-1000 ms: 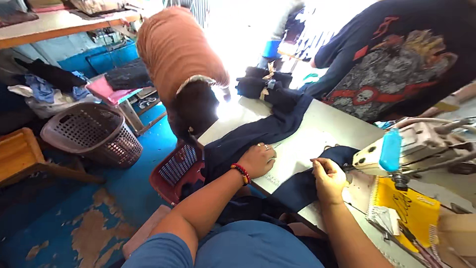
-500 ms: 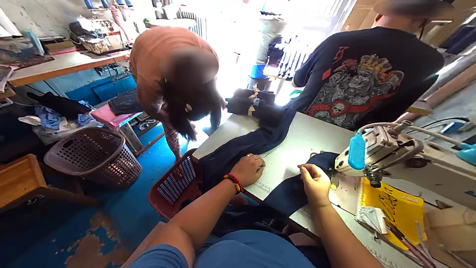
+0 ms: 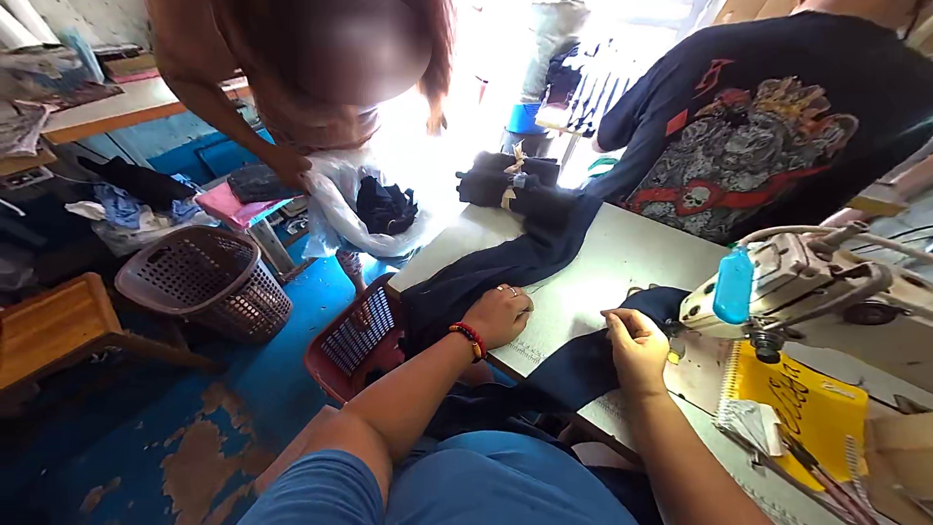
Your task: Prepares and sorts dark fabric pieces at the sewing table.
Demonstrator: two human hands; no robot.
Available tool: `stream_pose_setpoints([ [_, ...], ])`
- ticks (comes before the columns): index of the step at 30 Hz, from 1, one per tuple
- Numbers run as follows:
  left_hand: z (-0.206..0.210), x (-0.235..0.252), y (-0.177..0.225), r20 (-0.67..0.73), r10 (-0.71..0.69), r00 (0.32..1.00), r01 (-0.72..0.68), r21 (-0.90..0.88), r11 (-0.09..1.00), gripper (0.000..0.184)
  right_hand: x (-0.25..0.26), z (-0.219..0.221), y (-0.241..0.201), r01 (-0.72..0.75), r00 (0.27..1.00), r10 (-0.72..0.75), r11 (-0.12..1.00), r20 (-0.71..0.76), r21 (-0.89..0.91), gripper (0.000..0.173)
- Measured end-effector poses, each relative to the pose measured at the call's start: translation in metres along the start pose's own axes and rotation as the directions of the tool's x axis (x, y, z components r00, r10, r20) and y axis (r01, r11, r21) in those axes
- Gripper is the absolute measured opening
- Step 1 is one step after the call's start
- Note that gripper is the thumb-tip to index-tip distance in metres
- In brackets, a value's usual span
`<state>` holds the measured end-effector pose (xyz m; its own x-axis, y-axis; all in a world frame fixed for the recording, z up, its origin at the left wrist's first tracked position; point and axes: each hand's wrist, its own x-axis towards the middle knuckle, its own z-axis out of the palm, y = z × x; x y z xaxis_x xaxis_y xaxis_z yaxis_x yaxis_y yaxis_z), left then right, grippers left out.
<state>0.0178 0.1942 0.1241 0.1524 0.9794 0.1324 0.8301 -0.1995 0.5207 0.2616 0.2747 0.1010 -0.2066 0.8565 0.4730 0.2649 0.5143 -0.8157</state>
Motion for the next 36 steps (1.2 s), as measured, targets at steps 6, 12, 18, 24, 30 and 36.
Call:
stream_pose_setpoints([
  [6,0.002,0.000,-0.002,-0.016,0.023,1.000,-0.023,0.007,1.000,0.030,0.000,0.000,-0.003,0.002,1.000,-0.002,1.000,0.008,0.030,0.019],
  [12,0.003,0.000,-0.003,-0.033,0.043,0.999,-0.042,0.022,0.999,0.028,0.000,-0.001,-0.002,0.019,1.000,-0.020,0.999,0.017,0.029,0.018],
  [18,0.004,0.001,-0.004,-0.045,0.057,0.997,-0.054,0.049,0.997,0.027,0.000,-0.002,0.000,0.019,0.999,-0.020,0.999,0.029,0.049,0.018],
  [24,0.001,-0.032,0.014,-0.202,0.226,0.953,-0.231,-0.003,0.973,0.024,0.001,-0.002,-0.002,0.014,0.999,-0.017,0.999,0.051,0.052,0.017],
  [30,-0.025,-0.118,-0.017,-0.585,0.193,0.788,-0.146,0.128,0.981,0.023,0.001,-0.004,0.002,0.040,0.997,-0.046,0.995,0.070,0.088,0.016],
  [36,-0.008,-0.201,-0.081,-0.628,-0.100,0.772,0.309,0.232,0.922,0.025,0.002,-0.006,0.003,0.025,0.996,-0.032,0.996,0.081,0.085,0.015],
])
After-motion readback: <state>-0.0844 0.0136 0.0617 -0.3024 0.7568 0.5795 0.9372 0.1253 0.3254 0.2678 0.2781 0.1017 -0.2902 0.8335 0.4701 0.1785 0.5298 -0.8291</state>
